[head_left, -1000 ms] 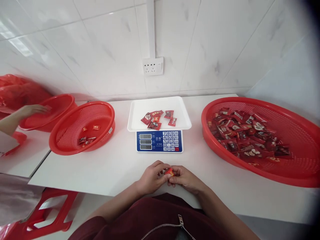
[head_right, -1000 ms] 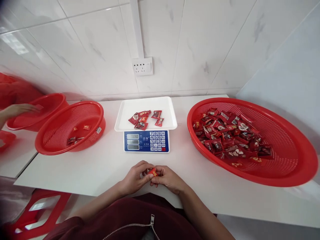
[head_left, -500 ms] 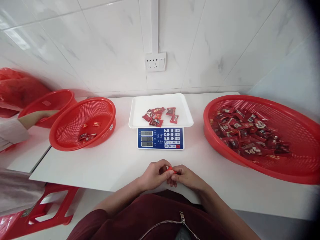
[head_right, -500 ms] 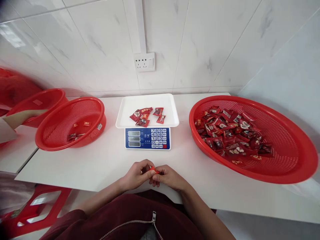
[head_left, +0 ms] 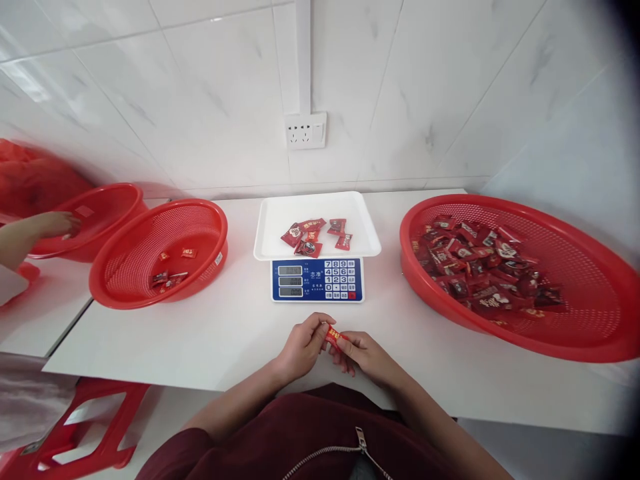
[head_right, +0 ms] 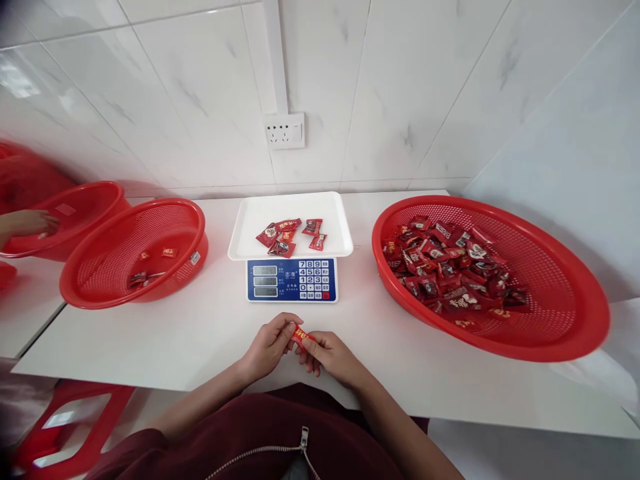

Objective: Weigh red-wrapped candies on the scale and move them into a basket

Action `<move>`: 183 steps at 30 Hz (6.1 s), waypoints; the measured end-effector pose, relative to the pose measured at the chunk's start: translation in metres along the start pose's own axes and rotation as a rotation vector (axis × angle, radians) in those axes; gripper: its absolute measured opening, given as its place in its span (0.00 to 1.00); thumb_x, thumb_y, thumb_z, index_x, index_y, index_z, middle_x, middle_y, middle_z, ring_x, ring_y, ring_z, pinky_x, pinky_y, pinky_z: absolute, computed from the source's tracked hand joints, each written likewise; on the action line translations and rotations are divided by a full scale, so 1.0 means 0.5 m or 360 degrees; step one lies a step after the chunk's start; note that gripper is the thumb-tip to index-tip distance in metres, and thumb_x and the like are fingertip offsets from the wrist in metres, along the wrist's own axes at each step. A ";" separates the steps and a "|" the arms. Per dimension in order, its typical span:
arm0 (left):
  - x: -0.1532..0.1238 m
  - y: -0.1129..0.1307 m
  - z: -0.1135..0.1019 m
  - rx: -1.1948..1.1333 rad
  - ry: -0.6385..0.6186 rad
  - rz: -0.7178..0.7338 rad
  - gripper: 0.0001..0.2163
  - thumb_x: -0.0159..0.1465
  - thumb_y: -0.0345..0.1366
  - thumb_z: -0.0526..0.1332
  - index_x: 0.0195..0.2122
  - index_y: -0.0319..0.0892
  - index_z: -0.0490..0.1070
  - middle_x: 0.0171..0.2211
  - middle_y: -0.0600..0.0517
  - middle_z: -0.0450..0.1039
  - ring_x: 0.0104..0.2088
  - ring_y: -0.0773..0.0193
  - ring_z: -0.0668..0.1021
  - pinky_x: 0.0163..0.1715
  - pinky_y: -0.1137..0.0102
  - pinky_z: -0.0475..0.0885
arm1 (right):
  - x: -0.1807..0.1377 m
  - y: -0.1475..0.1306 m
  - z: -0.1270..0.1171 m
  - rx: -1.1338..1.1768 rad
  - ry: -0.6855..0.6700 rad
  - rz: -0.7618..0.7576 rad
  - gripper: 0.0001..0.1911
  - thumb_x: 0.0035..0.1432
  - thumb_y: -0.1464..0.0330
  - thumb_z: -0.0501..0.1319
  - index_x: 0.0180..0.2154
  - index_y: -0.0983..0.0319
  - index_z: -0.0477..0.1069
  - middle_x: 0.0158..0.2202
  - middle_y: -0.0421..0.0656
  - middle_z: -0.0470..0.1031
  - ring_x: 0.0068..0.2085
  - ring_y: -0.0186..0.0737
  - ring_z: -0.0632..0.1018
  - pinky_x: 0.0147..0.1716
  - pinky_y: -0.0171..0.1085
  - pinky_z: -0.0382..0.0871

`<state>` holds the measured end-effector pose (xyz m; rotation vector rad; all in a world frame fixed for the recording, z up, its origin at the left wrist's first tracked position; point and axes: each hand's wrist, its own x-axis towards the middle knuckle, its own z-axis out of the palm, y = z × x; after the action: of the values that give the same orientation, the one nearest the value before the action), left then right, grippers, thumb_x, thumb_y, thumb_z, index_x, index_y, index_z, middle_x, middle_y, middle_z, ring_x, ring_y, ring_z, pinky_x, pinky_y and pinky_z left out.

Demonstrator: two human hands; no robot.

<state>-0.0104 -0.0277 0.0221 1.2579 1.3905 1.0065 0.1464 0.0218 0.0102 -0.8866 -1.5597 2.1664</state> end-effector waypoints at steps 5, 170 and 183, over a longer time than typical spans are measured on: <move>0.012 -0.023 -0.003 0.0002 0.0093 0.0089 0.12 0.65 0.40 0.46 0.46 0.42 0.60 0.20 0.59 0.60 0.21 0.69 0.64 0.23 0.73 0.62 | 0.013 -0.027 -0.005 -0.0052 0.0420 -0.0132 0.09 0.52 0.59 0.60 0.26 0.56 0.69 0.19 0.37 0.66 0.21 0.35 0.67 0.21 0.36 0.61; 0.180 0.094 -0.213 0.1901 0.0112 0.0897 0.24 0.60 0.52 0.54 0.53 0.46 0.62 0.56 0.45 0.59 0.59 0.50 0.57 0.58 0.48 0.49 | 0.023 0.019 -0.006 -0.1234 0.0415 -0.0443 0.14 0.60 0.63 0.47 0.22 0.56 0.59 0.22 0.39 0.68 0.26 0.41 0.70 0.28 0.38 0.64; 0.168 0.119 -0.248 0.1698 0.0407 0.0862 0.14 0.66 0.35 0.47 0.51 0.44 0.63 0.48 0.47 0.68 0.50 0.59 0.69 0.52 0.58 0.63 | 0.022 0.020 -0.007 -0.1223 0.0415 -0.0456 0.14 0.59 0.63 0.48 0.22 0.56 0.60 0.21 0.39 0.67 0.25 0.41 0.69 0.26 0.38 0.63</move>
<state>-0.1207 0.0667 0.0924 2.4485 1.9335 0.7642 0.1411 0.0274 -0.0028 -1.0121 -2.2346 1.1827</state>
